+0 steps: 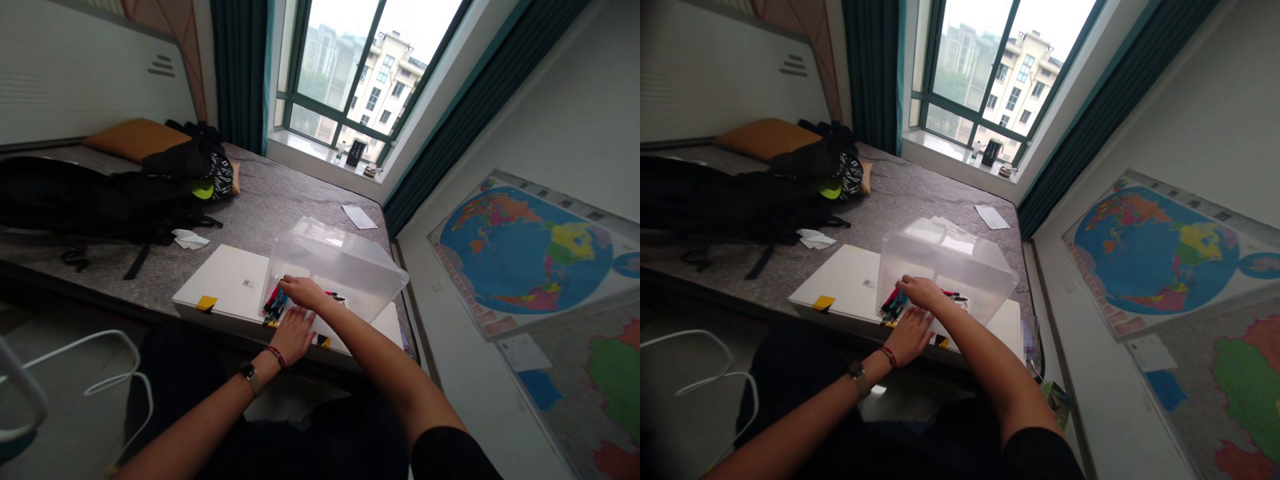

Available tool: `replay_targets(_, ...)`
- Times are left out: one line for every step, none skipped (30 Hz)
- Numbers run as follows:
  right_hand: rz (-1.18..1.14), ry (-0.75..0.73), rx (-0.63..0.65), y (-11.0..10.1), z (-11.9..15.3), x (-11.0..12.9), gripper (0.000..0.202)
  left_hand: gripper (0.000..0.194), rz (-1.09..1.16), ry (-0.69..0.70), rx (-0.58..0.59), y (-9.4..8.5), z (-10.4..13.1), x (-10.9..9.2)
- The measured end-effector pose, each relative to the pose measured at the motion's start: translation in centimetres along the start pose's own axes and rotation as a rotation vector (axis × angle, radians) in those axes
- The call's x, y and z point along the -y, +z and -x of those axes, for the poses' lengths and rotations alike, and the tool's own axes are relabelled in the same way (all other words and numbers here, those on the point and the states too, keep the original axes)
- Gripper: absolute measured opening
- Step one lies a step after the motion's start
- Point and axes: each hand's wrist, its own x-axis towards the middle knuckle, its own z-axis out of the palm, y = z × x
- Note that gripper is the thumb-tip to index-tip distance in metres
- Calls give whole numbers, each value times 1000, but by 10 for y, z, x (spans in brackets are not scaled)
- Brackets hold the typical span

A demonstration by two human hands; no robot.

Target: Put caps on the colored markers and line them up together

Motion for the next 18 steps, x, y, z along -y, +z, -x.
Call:
replay_targets(-7,8,-11,0,3,0,30,47,-5,2,4,0,0,0)
replay_targets(-16,24,-31,-1,8,-1,31,48,-10,4,6,0,0,1)
replay_targets(-28,52,-62,-3,15,-4,30,49,-12,6,6,1,0,1)
replay_targets(-45,97,-106,-4,24,-7,30,49,-12,8,4,1,-1,2)
replay_targets(-68,159,-165,-6,35,-11,29,50,-10,10,0,2,-1,2)
replay_targets(-100,229,-236,-7,47,-16,29,50,-7,11,-5,2,-1,3)
replay_targets(-137,305,-313,-7,59,-21,30,51,-4,11,-9,3,-2,4)
replay_targets(-175,373,-387,-6,71,-25,30,51,-3,9,-12,3,-2,4)
replay_targets(-210,432,-450,-3,83,-28,30,51,-3,8,-12,3,-3,5)
replay_targets(-242,478,-499,0,93,-30,30,51,-6,4,-10,3,-3,6)
replay_targets(-272,509,-534,5,101,-30,29,51,-9,2,-6,3,-4,7)
replay_targets(-299,528,-557,11,107,-29,28,51,-11,0,-1,3,-4,8)
replay_targets(-323,539,-573,18,111,-27,27,51,-13,-2,2,3,-4,9)
replay_targets(-344,542,-583,24,113,-23,26,51,-14,-4,5,2,-5,10)
replay_targets(-359,545,-591,31,114,-19,26,51,-14,-7,7,2,-5,12)
replay_targets(-369,545,-599,36,114,-14,26,50,-15,-11,9,1,-5,14)
replay_targets(-374,542,-608,42,113,-9,25,50,-18,-14,11,0,-4,17)
replay_targets(-374,534,-617,47,111,-5,25,50,-24,-17,13,-1,-4,20)
